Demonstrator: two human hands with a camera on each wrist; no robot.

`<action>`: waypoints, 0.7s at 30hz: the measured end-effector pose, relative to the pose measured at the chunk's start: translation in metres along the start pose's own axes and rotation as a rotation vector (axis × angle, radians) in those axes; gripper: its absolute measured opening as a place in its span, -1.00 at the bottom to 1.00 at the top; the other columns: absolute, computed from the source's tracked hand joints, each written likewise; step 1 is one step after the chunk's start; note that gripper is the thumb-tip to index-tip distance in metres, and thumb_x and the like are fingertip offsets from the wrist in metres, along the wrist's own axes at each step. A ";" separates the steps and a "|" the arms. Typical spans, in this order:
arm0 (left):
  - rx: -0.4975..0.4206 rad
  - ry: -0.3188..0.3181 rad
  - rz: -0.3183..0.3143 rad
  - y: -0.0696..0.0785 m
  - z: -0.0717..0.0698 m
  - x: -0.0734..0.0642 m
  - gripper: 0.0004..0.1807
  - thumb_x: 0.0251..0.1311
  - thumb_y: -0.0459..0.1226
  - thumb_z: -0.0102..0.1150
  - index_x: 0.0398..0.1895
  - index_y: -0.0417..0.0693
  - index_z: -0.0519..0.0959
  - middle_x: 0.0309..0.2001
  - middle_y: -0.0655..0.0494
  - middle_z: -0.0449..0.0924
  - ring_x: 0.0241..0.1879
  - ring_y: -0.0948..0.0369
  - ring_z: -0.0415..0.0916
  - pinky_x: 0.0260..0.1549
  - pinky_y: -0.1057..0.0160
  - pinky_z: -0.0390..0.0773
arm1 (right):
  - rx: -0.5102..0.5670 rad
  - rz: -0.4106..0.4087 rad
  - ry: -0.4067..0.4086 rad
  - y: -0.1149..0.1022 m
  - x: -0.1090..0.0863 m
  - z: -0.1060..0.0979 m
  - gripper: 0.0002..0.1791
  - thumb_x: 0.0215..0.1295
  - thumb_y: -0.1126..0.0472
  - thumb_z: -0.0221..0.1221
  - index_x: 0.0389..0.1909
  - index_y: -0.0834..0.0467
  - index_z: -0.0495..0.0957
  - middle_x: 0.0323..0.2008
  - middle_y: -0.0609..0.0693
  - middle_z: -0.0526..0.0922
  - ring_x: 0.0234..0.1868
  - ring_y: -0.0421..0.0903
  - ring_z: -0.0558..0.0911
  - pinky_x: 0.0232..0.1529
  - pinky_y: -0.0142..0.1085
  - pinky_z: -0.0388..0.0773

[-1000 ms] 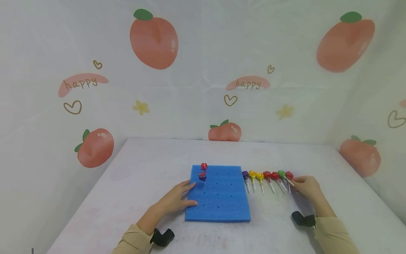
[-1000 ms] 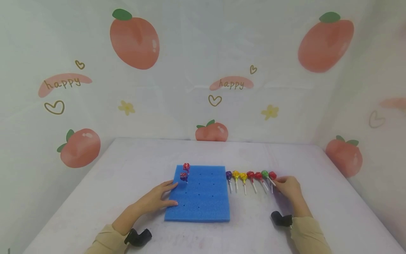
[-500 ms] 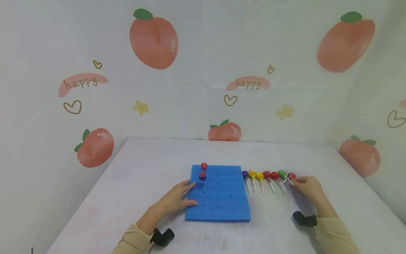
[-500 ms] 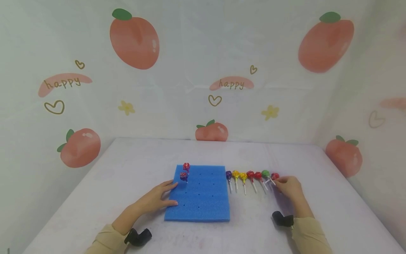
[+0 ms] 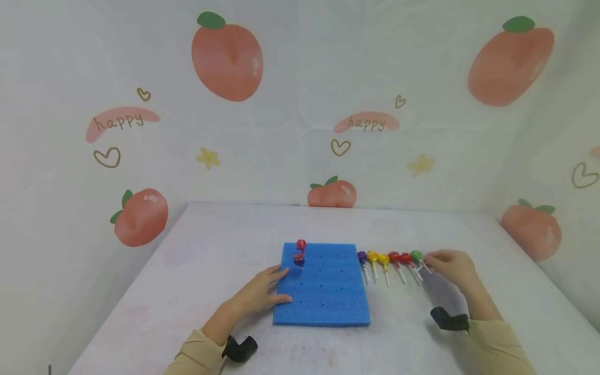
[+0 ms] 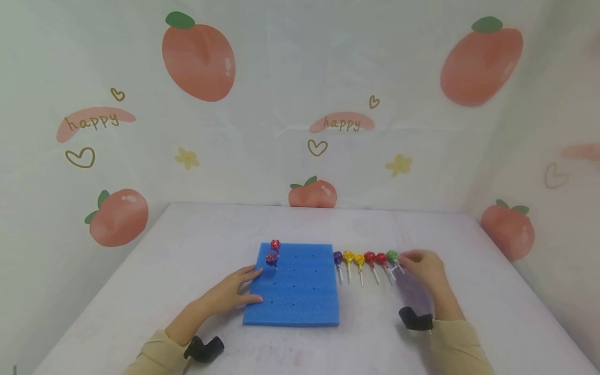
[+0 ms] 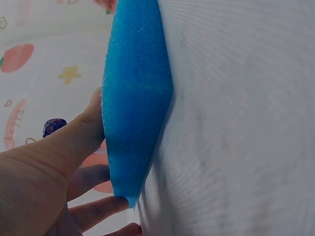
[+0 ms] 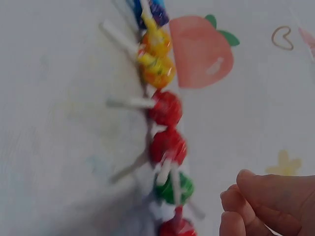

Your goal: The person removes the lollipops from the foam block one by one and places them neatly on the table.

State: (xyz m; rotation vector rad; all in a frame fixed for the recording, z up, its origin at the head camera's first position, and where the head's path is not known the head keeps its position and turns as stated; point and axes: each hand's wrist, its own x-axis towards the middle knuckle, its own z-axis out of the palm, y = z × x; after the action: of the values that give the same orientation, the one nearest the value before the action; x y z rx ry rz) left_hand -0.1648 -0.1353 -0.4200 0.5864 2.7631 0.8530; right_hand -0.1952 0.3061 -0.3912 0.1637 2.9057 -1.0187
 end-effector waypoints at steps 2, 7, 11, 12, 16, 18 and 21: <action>0.000 0.000 -0.004 -0.001 0.000 0.000 -0.21 0.09 0.01 0.24 0.34 -0.15 0.26 0.38 -0.26 0.15 0.37 -0.22 0.10 0.28 -0.20 0.20 | -0.006 -0.047 0.027 -0.007 -0.001 0.002 -0.56 0.31 0.07 0.09 -0.06 0.40 0.55 -0.16 0.32 0.65 -0.21 0.06 0.62 -0.26 -0.15 0.59; -0.013 -0.001 -0.013 -0.001 0.001 0.001 -0.21 0.09 0.01 0.25 0.34 -0.14 0.26 0.38 -0.25 0.15 0.37 -0.21 0.10 0.28 -0.20 0.20 | -0.008 -0.124 0.031 -0.028 -0.003 0.009 -0.60 0.31 0.09 0.11 -0.09 0.37 0.57 -0.11 0.34 0.62 -0.15 0.14 0.60 -0.17 -0.02 0.61; -0.014 -0.005 -0.019 -0.001 0.001 0.002 -0.21 0.09 0.02 0.24 0.35 -0.13 0.26 0.39 -0.24 0.14 0.38 -0.21 0.09 0.29 -0.20 0.20 | -0.011 -0.137 0.010 -0.044 -0.004 0.016 -0.62 0.30 0.09 0.12 -0.08 0.34 0.58 -0.10 0.31 0.62 -0.17 0.09 0.58 -0.19 -0.09 0.62; -0.013 -0.005 -0.019 -0.001 0.001 0.001 -0.20 0.09 0.02 0.24 0.35 -0.13 0.26 0.39 -0.24 0.14 0.38 -0.20 0.09 0.29 -0.20 0.20 | -0.007 -0.136 0.005 -0.047 -0.004 0.018 -0.62 0.30 0.09 0.13 -0.08 0.33 0.58 -0.10 0.30 0.62 -0.17 0.08 0.58 -0.19 -0.09 0.62; -0.012 -0.002 -0.015 -0.002 0.001 0.001 -0.20 0.08 0.01 0.25 0.35 -0.14 0.26 0.39 -0.25 0.14 0.37 -0.21 0.10 0.28 -0.20 0.20 | 0.016 -0.144 -0.009 -0.060 -0.004 0.030 -0.63 0.29 0.06 0.14 -0.09 0.28 0.60 -0.14 0.25 0.65 -0.19 0.02 0.57 -0.16 -0.10 0.62; -0.014 -0.002 -0.013 -0.002 0.001 0.001 -0.21 0.09 0.01 0.25 0.35 -0.14 0.26 0.39 -0.25 0.14 0.37 -0.21 0.10 0.28 -0.21 0.20 | 0.042 -0.157 -0.023 -0.068 -0.005 0.037 -0.65 0.28 0.06 0.14 -0.10 0.26 0.61 -0.16 0.21 0.66 -0.20 -0.02 0.57 -0.17 -0.13 0.62; -0.018 -0.001 -0.013 -0.001 0.001 0.001 -0.21 0.09 0.01 0.25 0.35 -0.14 0.26 0.39 -0.25 0.14 0.37 -0.21 0.10 0.28 -0.21 0.20 | 0.082 -0.206 -0.047 -0.079 -0.005 0.049 -0.70 0.27 0.10 0.16 -0.14 0.25 0.62 -0.21 0.17 0.68 -0.26 -0.08 0.57 -0.25 -0.24 0.62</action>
State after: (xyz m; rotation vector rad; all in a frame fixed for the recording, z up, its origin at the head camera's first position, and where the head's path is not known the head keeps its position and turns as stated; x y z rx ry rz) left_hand -0.1658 -0.1354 -0.4216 0.5650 2.7524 0.8734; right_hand -0.1991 0.2140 -0.3805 -0.1569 2.8855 -1.1549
